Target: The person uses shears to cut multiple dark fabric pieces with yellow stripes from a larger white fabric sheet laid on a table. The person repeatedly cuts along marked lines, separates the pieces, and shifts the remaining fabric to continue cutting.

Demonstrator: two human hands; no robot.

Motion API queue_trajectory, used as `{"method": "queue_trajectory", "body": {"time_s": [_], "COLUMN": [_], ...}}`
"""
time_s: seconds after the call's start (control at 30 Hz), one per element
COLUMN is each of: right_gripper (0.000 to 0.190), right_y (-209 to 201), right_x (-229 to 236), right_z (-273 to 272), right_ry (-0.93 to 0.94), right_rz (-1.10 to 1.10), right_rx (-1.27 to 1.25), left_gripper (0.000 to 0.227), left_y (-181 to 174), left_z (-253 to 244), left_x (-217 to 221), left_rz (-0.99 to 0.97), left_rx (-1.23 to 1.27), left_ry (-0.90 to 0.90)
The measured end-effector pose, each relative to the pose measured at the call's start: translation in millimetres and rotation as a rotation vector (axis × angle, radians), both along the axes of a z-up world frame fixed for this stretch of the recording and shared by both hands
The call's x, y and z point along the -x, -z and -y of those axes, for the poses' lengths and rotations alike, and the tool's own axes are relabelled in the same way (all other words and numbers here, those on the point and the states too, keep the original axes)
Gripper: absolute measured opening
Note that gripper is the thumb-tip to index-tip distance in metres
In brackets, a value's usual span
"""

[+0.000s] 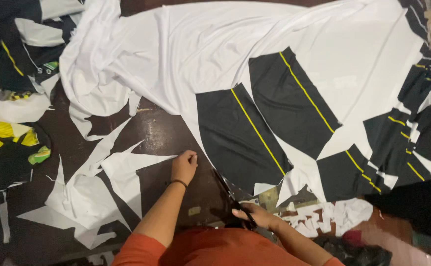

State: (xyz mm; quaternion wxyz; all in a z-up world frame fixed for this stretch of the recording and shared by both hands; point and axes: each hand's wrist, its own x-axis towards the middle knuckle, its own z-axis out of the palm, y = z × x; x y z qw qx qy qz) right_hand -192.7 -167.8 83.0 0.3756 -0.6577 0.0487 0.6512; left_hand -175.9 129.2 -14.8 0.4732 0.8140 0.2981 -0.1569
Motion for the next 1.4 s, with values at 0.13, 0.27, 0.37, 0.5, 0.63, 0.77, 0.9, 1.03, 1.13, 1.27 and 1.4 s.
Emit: {"method": "queue_trajectory", "body": {"time_s": [0.13,0.27,0.37,0.5,0.63,0.77,0.9,1.03,1.13,1.27,1.4], "right_gripper": [0.041,0.044,0.045,0.053,0.056,0.051,0.051,0.050,0.045,0.042,0.043], "right_y": [6.6,3.1,1.8,22.2,3.2,16.9,16.7,26.7,30.0,35.2,37.1], "right_x": [14.4,3.7,-6.6,-6.7,-11.8,-6.5,-7.0,-3.0,-0.6,2.5,2.8], "right_z": [-37.1,-65.9,-76.1,-64.2,-71.6,-68.4,-66.6,-61.2,-59.5,-56.1,-55.0], "right_ry": [0.187,0.221,0.227,0.067,-0.018,0.130,0.137,0.161,0.226,0.285,0.341], "right_rz": [-0.007,0.066,0.091,0.244,0.229,0.224,0.240,0.238,0.215,0.174,0.138], "right_rx": [0.062,0.011,0.011,0.026,0.112,0.090,0.107,0.100,0.074,0.041,0.009], "left_gripper": [0.017,0.018,0.018,0.044,0.047,0.045,0.045,0.049,0.055,0.061,0.063], "left_y": [-44.2,-48.1,-54.6,-59.6,-51.1,-43.5,-45.6,-54.6,-56.7,-63.1,-63.9], "left_z": [-6.6,-6.9,-4.4,-0.4,1.2,2.0,3.7,3.4,4.3,6.8,7.3], "left_x": [-16.9,-26.9,-37.7,-45.1,-46.1,-42.2,-41.4,-42.3,-45.0,-46.3,-46.2], "left_rz": [-0.112,-0.143,-0.139,-0.120,-0.133,-0.119,-0.121,-0.112,-0.122,-0.119,-0.126], "left_rx": [0.298,0.417,0.439,0.399,0.333,0.258,0.249,0.292,0.329,0.318,0.304], "left_ry": [-0.179,-0.295,-0.343,-0.334,-0.308,-0.297,-0.293,-0.290,-0.320,-0.344,-0.350]}}
